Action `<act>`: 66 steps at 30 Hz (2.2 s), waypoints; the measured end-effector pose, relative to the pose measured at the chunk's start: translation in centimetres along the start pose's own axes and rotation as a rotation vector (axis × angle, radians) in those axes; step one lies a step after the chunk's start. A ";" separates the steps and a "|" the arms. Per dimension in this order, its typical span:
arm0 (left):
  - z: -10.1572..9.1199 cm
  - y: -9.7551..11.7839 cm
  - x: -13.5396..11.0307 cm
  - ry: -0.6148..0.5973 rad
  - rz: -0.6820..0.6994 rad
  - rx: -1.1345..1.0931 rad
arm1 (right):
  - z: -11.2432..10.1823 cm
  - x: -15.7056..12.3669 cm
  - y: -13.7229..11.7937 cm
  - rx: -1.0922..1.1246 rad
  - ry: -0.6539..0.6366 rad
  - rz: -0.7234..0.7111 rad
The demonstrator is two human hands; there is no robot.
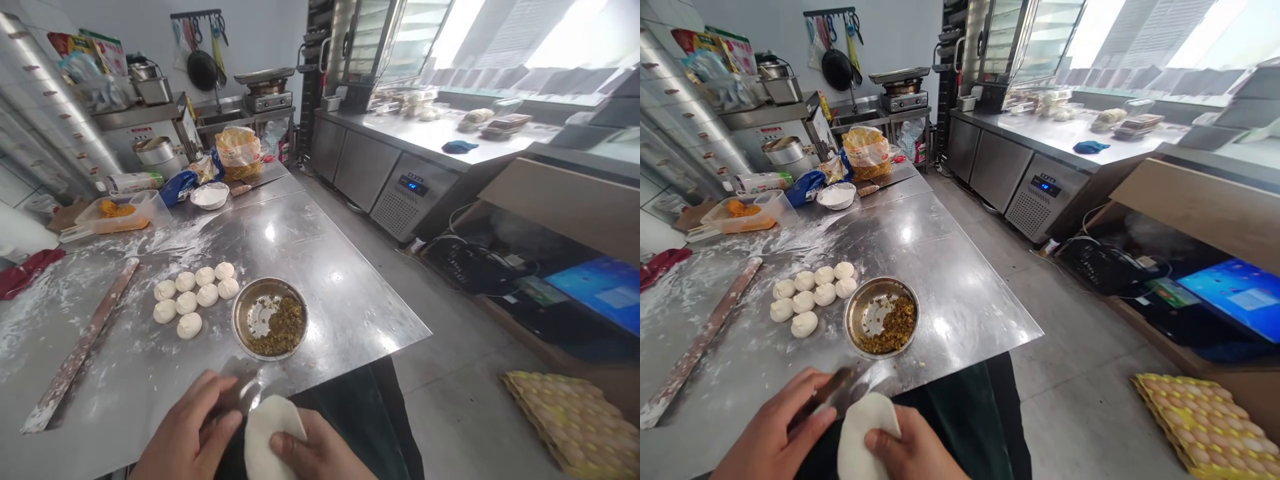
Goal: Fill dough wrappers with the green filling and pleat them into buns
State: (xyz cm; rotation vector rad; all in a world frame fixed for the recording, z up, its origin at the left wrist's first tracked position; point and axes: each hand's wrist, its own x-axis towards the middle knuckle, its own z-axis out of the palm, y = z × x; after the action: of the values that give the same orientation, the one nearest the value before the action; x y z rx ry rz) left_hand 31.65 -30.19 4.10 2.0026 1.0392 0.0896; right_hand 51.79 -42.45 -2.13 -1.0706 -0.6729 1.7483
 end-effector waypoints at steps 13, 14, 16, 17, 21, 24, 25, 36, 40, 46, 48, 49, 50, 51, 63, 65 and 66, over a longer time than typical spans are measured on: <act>-1.7 4.6 9.7 0.167 0.232 0.620 | -3.7 -4.7 -7.0 0.628 0.130 -0.238; -1.5 5.2 10.1 0.126 0.250 0.632 | -3.8 -4.6 -7.4 0.698 0.117 -0.246; -0.9 6.1 11.2 0.037 0.271 0.683 | -4.2 -4.5 -7.6 0.808 0.145 -0.228; -0.6 6.2 11.7 0.007 0.266 0.717 | -4.4 -4.3 -7.4 0.848 0.175 -0.211; -0.6 5.8 13.5 0.025 0.170 0.833 | -5.9 -4.3 -5.9 0.970 0.301 -0.172; -1.6 5.9 13.0 0.055 0.133 0.875 | -6.9 -4.6 -4.8 0.998 0.365 -0.189; -1.8 6.2 12.6 0.046 0.143 0.871 | -7.1 -4.7 -4.6 0.998 0.371 -0.187; -2.1 5.5 12.4 -0.057 0.148 0.925 | -6.8 -3.5 -3.8 1.204 0.322 -0.156; -2.8 6.0 12.5 -0.194 0.250 0.926 | -6.9 -3.2 -3.7 1.186 0.336 -0.148; -3.5 5.7 13.6 -0.135 0.198 1.032 | -6.2 -2.8 -3.8 1.160 0.390 -0.159; -4.0 5.7 13.4 -0.184 0.238 1.036 | -6.1 -2.8 -3.8 1.124 0.390 -0.160; -4.2 5.7 13.4 -0.225 0.263 1.040 | -6.0 -2.9 -3.8 1.104 0.390 -0.155; -4.4 5.7 13.4 -0.261 0.284 1.049 | -5.9 -2.9 -3.8 1.087 0.386 -0.148; -4.5 5.8 13.6 -0.284 0.296 1.062 | -5.9 -2.9 -3.7 1.073 0.376 -0.139; -4.6 5.3 13.7 -0.198 0.276 1.127 | -5.4 -2.9 -3.6 0.980 0.411 -0.162; -4.6 4.9 13.7 -0.093 0.200 1.150 | -5.5 -2.9 -3.8 0.996 0.441 -0.163; -4.5 4.7 13.7 -0.037 0.159 1.158 | -5.5 -2.9 -4.0 1.008 0.453 -0.165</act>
State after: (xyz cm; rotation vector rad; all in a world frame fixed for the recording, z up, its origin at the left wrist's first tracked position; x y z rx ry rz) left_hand 41.67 -19.04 6.26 3.0873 0.9881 -0.5935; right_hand 58.87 -43.62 -0.42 -0.6111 0.3877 1.3368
